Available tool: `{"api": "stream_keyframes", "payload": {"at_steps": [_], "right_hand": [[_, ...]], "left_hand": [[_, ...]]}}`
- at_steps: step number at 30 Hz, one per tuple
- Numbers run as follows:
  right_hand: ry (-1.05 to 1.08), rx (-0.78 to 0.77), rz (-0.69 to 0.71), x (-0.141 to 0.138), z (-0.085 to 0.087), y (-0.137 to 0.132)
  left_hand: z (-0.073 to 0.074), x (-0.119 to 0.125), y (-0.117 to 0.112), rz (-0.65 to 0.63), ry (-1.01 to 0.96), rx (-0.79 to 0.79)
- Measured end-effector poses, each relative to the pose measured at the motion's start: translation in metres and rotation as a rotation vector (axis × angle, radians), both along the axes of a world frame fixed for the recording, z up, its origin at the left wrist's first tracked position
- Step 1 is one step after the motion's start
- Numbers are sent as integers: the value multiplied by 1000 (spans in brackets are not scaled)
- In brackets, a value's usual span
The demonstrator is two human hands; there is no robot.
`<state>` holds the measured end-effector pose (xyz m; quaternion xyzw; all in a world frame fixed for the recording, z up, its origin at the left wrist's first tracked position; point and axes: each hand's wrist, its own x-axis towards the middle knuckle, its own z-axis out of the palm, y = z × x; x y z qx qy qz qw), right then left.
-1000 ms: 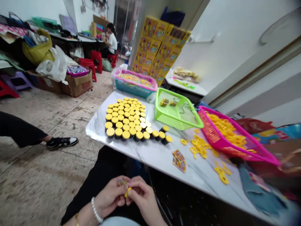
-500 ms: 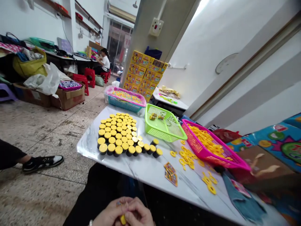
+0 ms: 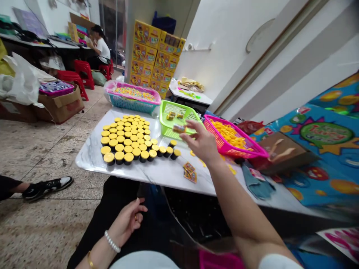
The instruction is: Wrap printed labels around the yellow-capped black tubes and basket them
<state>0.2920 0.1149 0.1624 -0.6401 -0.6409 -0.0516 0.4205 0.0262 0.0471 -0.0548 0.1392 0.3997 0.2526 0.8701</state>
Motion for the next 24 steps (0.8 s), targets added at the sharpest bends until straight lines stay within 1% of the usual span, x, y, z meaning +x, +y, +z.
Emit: {"api": "stream_keyframes", "payload": {"at_steps": [1, 2, 3, 5, 8, 9, 11, 13, 15, 17, 20, 24], "right_hand": [[-21, -16, -13, 13, 1, 7], [-45, -13, -46, 23, -3, 8], [-69, -15, -88, 31, -11, 4], [-103, -61, -183, 40, -38, -15], [-67, -267, -254, 47, -82, -50], [-48, -318, -258, 47, -94, -58], [-36, -350, -259, 46, -110, -66], [-58, -324, -258, 44, -116, -65], [-91, -310, -255, 43, -115, -60], [-109, -317, -235, 44, -111, -57], [-92, -340, -185, 49, -105, -58], [-17, -363, -102, 52, -103, -61]], "left_hand": [[0, 0, -1, -11, 10, 34], [0, -1, -3, -19, 17, 60], [0, -1, -4, -23, 23, 77], [1, -3, -6, -21, 37, 93], [3, -5, -5, -28, 76, 110], [4, -5, -5, -39, 91, 121], [7, -2, -4, -76, 119, 150], [11, 3, -3, -118, 137, 185], [16, 8, -2, -143, 145, 218], [22, 11, -1, -141, 141, 245], [28, 10, 1, -102, 128, 264], [27, 0, 3, -23, 148, 267]]}}
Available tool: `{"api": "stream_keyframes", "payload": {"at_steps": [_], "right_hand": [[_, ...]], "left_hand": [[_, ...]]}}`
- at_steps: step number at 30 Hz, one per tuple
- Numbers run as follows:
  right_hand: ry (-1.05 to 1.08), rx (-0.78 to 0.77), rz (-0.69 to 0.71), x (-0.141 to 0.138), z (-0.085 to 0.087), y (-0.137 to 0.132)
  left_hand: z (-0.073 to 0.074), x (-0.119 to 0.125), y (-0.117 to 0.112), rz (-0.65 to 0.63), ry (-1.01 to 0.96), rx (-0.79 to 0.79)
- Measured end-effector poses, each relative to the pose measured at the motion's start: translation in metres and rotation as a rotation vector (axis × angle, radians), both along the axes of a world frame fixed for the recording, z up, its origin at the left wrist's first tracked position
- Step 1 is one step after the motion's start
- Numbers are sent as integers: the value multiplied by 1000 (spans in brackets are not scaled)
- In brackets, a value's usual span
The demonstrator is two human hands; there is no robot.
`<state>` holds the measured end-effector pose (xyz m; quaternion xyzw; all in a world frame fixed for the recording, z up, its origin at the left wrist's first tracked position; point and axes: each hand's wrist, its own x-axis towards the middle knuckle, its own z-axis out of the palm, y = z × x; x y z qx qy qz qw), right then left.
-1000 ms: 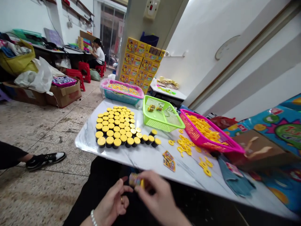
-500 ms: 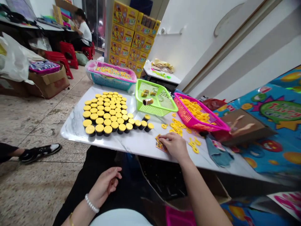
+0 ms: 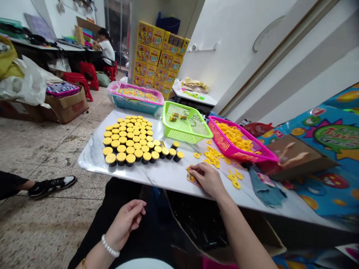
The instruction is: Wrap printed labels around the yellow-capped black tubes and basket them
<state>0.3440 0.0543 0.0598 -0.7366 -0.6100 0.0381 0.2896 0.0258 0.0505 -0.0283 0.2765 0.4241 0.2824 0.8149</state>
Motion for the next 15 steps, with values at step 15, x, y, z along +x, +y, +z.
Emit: {"api": "stream_keyframes", "payload": {"at_steps": [15], "right_hand": [[160, 393, 174, -81, 18, -30]], "left_hand": [[55, 1, -4, -83, -25, 190]]}}
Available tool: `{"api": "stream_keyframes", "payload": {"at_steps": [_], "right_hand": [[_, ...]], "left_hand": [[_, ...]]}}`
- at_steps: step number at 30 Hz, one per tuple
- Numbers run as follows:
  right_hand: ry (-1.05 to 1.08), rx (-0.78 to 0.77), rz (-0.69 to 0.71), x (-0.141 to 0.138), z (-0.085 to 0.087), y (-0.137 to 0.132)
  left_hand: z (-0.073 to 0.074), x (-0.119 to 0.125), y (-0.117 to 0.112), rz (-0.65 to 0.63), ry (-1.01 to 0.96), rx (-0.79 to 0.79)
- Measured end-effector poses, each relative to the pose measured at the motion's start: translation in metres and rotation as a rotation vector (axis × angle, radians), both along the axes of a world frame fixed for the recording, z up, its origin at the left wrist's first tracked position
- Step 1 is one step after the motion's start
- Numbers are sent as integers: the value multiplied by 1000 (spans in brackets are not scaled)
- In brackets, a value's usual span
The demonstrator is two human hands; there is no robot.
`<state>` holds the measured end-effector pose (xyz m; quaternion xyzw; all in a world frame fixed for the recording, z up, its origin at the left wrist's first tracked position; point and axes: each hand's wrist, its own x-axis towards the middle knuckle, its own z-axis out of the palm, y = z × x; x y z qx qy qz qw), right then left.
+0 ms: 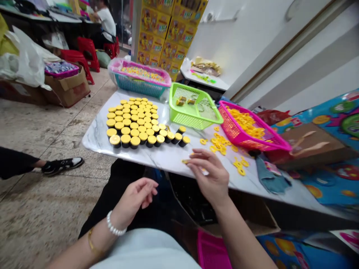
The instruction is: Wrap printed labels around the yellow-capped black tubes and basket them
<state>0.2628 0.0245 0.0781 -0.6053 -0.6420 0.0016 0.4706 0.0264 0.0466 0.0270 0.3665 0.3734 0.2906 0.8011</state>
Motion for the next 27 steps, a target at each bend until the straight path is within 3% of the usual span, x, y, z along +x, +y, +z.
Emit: {"api": "stream_keyframes", "payload": {"at_steps": [3, 5, 8, 11, 14, 18, 23, 27], "right_hand": [[-71, -89, 257, -45, -14, -13], [4, -136, 303, -63, -29, -20], [364, -243, 233, -75, -50, -28], [728, -474, 223, -85, -63, -32], [866, -635, 245, -99, -68, -30], [864, -562, 208, -105, -68, -20], [876, -729, 353, -95, -61, -12], [885, -661, 208, -97, -69, -12]], "left_hand": [[7, 7, 4, -22, -22, 96], [5, 5, 7, 2, -31, 96], [-4, -4, 9, 78, 29, 45], [-13, -12, 8, 113, 134, 56], [-16, -15, 6, 98, 194, 124], [-15, -17, 1, 9, 178, 132], [-18, -26, -1, -86, 229, 189], [-25, -28, -2, 145, 229, 247]]}}
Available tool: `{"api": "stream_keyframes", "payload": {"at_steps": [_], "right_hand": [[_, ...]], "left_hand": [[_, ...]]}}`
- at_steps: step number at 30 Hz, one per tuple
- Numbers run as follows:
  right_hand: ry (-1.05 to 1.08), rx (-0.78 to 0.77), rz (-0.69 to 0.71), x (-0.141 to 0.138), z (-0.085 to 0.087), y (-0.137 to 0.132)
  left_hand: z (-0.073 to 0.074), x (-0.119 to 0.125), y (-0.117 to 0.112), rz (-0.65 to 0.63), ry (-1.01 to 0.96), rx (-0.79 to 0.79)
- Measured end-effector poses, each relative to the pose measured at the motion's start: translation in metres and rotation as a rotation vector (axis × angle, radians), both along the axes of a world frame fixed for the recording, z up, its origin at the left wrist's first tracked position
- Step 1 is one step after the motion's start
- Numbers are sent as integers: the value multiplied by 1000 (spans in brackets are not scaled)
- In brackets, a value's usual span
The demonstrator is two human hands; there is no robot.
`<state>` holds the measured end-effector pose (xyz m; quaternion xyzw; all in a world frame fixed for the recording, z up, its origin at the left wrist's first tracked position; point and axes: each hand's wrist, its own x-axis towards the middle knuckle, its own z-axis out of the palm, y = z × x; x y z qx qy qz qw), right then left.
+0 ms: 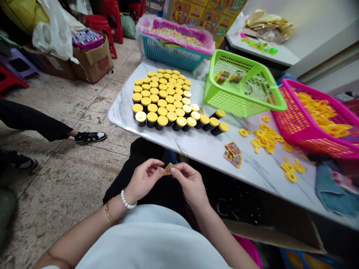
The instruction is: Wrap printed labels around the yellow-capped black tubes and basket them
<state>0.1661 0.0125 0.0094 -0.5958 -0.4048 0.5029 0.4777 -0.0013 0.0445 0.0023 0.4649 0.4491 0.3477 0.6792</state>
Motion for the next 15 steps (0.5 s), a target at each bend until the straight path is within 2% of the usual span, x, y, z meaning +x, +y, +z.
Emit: {"api": "stream_keyframes", "payload": {"at_steps": [1, 3, 6, 8, 9, 13, 15], "right_hand": [[-8, 13, -53, -3, -3, -1], [-2, 35, -127, -9, -10, -4], [57, 33, -146, -17, -15, -9], [101, -4, -65, -16, -14, -12], [118, -41, -5, -14, -12, -12], [109, -197, 275, 1, -6, -6], [48, -209, 380, 6, -4, -1]], "left_hand": [[-2, 1, -1, 43, -42, -1], [-5, 4, -3, 44, -132, -35], [-9, 6, -3, 59, -226, -145], [-10, 3, -1, 80, -264, -229], [-10, 0, 1, 50, -260, -254], [-7, -12, 11, -239, -124, -197], [-4, -16, 14, -301, -26, -117]]}}
